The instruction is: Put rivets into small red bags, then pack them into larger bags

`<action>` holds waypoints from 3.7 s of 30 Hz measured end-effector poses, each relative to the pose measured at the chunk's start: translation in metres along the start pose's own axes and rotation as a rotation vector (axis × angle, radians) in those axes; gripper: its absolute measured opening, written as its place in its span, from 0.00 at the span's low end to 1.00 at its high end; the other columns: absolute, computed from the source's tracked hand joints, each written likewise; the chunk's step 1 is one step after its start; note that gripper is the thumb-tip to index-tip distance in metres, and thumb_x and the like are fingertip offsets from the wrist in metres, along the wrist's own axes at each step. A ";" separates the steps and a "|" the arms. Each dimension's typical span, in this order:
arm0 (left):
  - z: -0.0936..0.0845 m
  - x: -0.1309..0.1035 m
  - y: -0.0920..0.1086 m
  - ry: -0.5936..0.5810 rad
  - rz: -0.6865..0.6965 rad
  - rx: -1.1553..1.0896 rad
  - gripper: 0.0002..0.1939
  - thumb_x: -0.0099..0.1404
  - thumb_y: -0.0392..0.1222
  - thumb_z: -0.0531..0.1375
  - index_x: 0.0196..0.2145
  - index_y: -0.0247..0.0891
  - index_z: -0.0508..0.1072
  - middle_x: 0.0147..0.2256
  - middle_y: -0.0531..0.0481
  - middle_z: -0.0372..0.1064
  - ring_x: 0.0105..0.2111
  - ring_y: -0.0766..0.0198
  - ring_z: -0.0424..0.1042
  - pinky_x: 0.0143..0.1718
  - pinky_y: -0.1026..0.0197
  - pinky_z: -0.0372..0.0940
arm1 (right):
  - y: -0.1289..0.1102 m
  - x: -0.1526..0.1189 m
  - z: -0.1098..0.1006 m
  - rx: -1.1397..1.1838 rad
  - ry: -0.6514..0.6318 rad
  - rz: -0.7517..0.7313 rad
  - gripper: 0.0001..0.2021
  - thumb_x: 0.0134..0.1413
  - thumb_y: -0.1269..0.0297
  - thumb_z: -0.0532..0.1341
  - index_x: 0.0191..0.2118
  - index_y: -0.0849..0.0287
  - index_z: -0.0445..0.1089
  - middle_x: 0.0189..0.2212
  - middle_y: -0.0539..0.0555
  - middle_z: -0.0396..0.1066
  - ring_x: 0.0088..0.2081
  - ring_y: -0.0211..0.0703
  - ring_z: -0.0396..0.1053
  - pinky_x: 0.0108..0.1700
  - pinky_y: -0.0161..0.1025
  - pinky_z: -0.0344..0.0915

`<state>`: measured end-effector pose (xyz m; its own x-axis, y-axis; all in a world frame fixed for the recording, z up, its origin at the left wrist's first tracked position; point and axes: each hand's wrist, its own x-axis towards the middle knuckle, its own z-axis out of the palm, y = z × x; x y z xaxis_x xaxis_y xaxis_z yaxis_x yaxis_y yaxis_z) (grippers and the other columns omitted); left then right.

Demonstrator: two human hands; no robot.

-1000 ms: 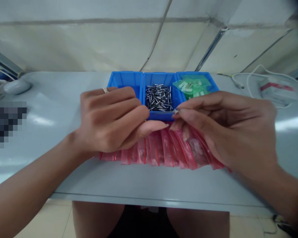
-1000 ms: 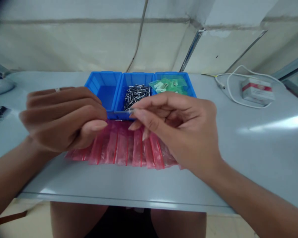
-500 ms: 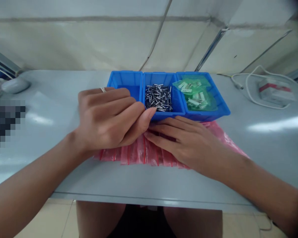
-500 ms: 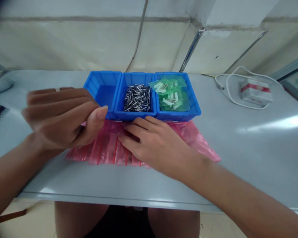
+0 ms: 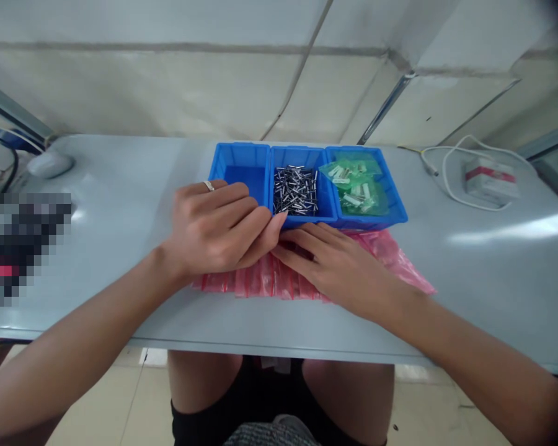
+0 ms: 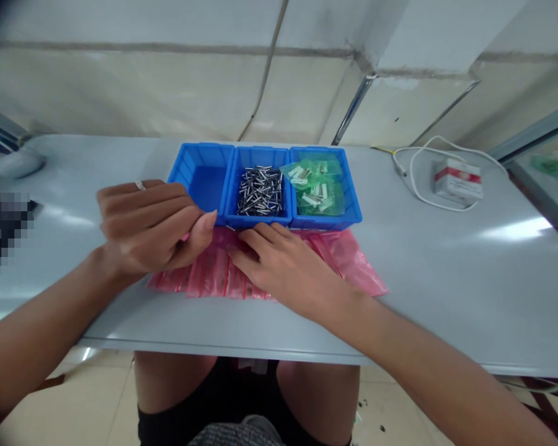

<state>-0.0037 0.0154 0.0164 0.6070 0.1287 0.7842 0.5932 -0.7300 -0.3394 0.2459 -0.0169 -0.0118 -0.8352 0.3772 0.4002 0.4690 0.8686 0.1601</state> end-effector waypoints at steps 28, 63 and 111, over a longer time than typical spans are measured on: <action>-0.004 0.004 0.002 -0.076 0.059 -0.109 0.06 0.77 0.41 0.68 0.40 0.39 0.78 0.32 0.53 0.79 0.32 0.64 0.79 0.23 0.58 0.58 | 0.005 0.007 -0.018 0.572 0.574 0.387 0.14 0.64 0.79 0.72 0.46 0.51 0.85 0.41 0.49 0.87 0.40 0.40 0.84 0.42 0.39 0.84; 0.003 -0.007 -0.007 -0.207 -0.100 0.016 0.04 0.74 0.35 0.66 0.43 0.41 0.75 0.39 0.47 0.82 0.42 0.52 0.81 0.29 0.53 0.67 | -0.004 -0.002 -0.006 0.007 0.182 0.036 0.12 0.68 0.79 0.66 0.53 0.68 0.83 0.50 0.63 0.86 0.51 0.55 0.82 0.51 0.50 0.83; 0.002 -0.005 -0.002 -0.233 -0.120 -0.008 0.05 0.76 0.35 0.64 0.39 0.41 0.75 0.37 0.50 0.82 0.37 0.56 0.80 0.28 0.53 0.66 | 0.003 -0.003 -0.017 0.087 0.086 0.100 0.16 0.72 0.83 0.57 0.50 0.64 0.82 0.46 0.58 0.83 0.39 0.44 0.82 0.36 0.42 0.74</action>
<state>-0.0068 0.0177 0.0117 0.6389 0.3652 0.6771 0.6644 -0.7056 -0.2464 0.2542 -0.0209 0.0030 -0.7558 0.4376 0.4871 0.5189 0.8540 0.0381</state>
